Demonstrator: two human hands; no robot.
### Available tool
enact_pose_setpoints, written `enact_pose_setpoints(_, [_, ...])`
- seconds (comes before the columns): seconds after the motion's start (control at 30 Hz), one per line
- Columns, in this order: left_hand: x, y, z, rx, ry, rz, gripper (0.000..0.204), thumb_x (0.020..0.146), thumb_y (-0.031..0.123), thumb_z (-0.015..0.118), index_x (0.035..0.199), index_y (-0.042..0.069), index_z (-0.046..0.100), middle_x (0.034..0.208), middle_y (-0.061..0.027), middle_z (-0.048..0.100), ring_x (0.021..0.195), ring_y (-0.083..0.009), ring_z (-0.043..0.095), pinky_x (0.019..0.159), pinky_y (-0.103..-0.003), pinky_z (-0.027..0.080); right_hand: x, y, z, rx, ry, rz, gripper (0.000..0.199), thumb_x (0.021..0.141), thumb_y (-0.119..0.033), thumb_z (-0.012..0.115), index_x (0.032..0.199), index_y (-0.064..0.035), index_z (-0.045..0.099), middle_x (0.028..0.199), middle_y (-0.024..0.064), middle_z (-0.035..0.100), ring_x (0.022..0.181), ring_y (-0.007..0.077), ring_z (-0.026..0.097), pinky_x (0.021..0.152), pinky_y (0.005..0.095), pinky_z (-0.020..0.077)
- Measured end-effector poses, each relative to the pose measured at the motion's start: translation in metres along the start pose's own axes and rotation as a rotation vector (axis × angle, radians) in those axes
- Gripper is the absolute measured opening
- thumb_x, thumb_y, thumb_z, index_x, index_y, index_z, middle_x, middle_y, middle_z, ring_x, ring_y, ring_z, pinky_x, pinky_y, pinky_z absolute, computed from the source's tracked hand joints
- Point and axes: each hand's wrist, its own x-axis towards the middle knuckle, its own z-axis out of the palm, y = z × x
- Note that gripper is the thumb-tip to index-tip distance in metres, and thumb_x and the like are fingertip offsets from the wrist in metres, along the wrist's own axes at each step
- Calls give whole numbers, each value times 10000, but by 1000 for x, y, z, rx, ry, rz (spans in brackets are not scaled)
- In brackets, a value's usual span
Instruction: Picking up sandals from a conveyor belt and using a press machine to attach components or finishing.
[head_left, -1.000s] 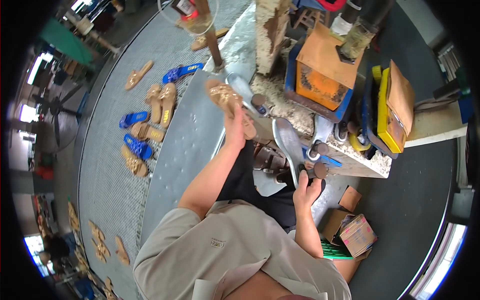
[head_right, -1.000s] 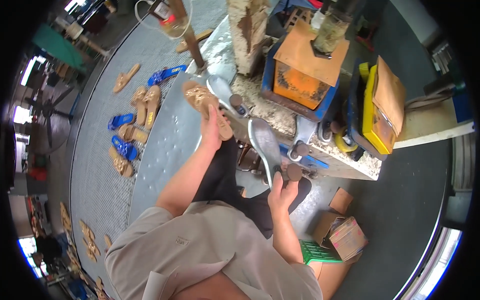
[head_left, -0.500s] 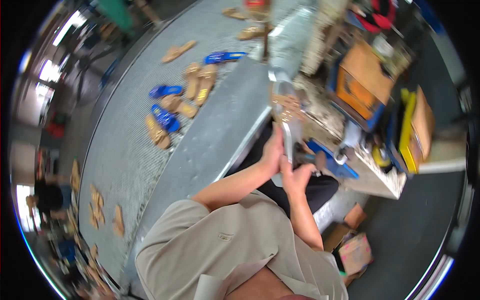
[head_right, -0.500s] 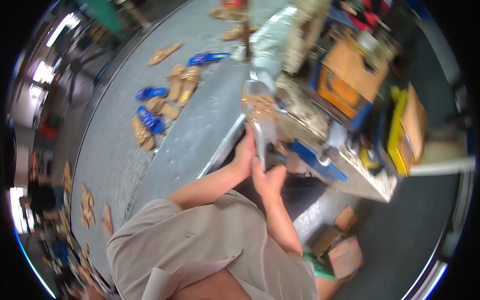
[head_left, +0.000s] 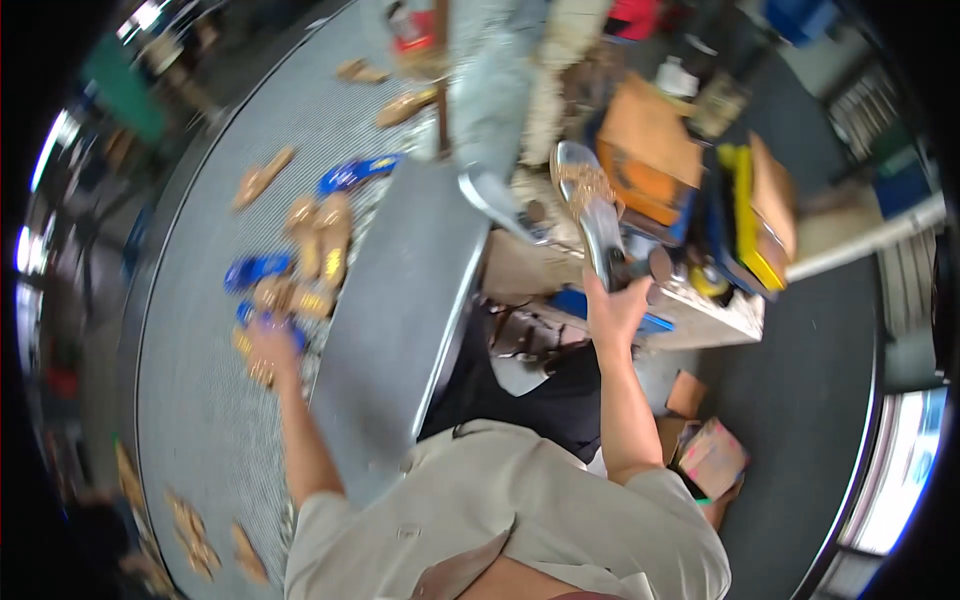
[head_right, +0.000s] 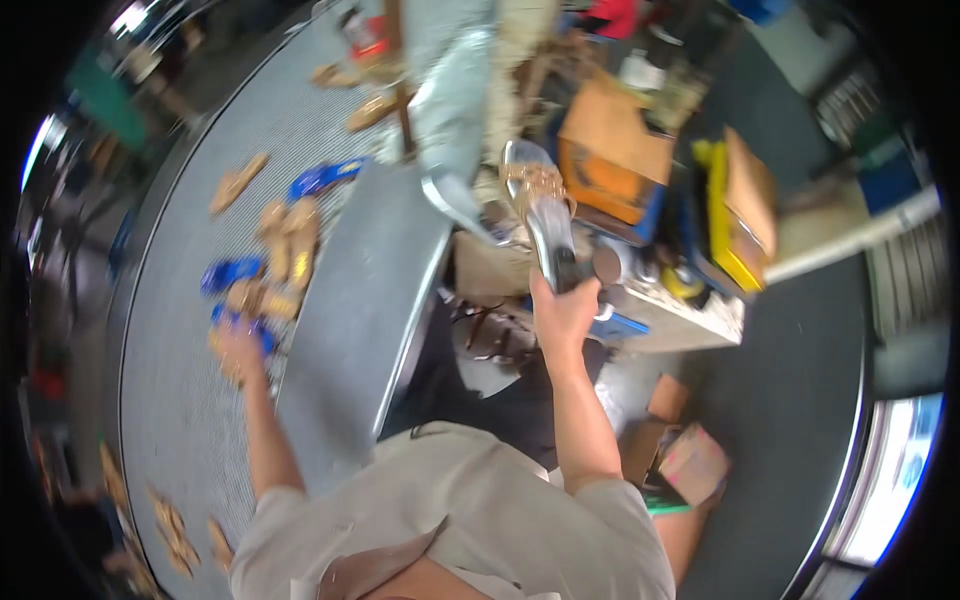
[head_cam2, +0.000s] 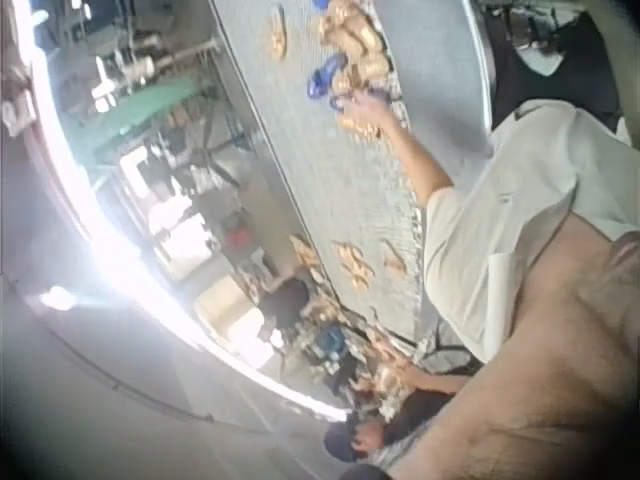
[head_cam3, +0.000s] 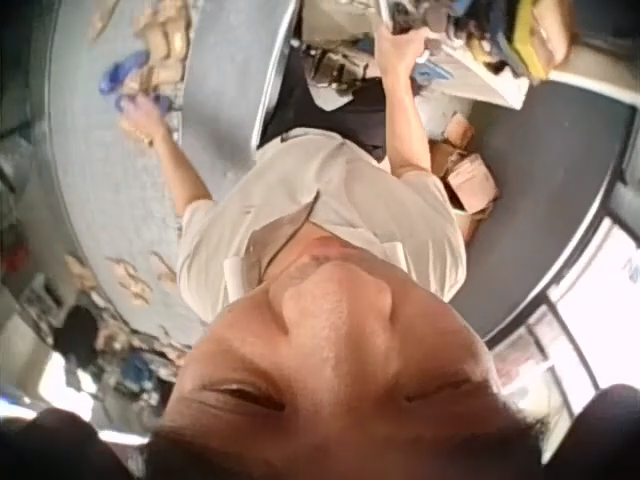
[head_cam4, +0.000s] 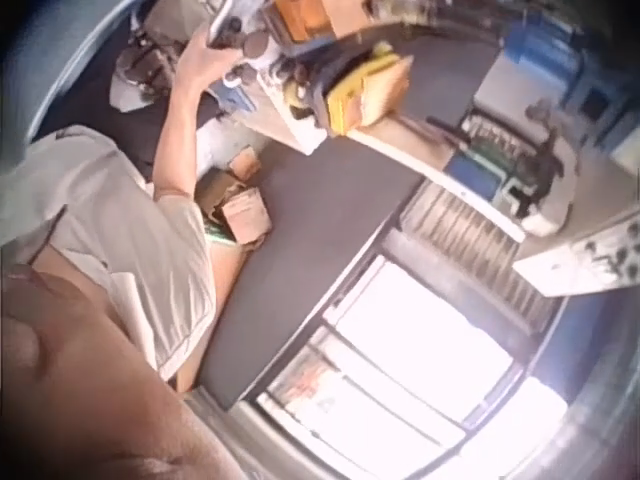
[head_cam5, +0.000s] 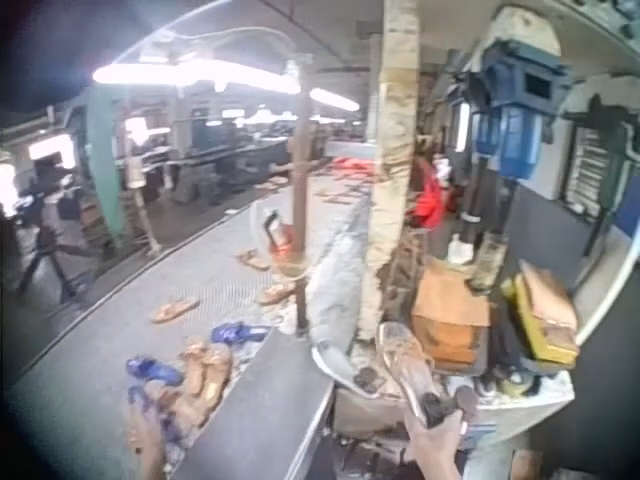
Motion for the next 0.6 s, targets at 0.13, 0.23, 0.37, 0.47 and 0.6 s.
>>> enact_pose_setpoints(0.13, [9,-139,26,13,-191,-291,770,960,538,619,1556,76,466,1289,-320,644,1196,-504,613,1038,-567,485,122,17,14,-260,296,-226,446,777,-187,829,1010,80,559,1015,299,628,1054,492,582,983,536,455])
enact_pose_setpoints(0.23, [15,-107,56,126,-296,-328,909,926,660,607,1556,21,459,1365,-334,605,1224,-512,606,1053,-557,488,203,50,29,-447,447,-366,471,756,-170,828,1040,83,551,1033,290,625,1103,479,573,1048,539,417])
enact_pose_setpoints(0.37, [46,-73,38,184,-461,-341,899,948,675,571,1452,-68,548,1307,-348,640,1203,-533,620,1038,-560,500,267,56,57,-664,485,-347,602,768,-309,877,1089,93,564,1098,269,633,1232,483,528,1206,534,317])
enact_pose_setpoints(0.47, [38,-59,20,-19,-407,-372,727,1010,567,540,1244,-109,667,1096,-364,706,1088,-521,682,1017,-558,519,273,59,52,-684,390,-338,683,802,-406,853,1143,116,575,1138,280,638,1275,496,509,1241,560,267])
enact_pose_setpoints(0.6, [-6,-115,-7,-887,-515,-948,536,984,357,557,1320,-49,651,1214,-339,675,1162,-496,657,1035,-586,506,254,46,24,-678,341,-454,805,864,-481,780,1281,161,531,1234,335,616,1344,466,487,1270,577,212])
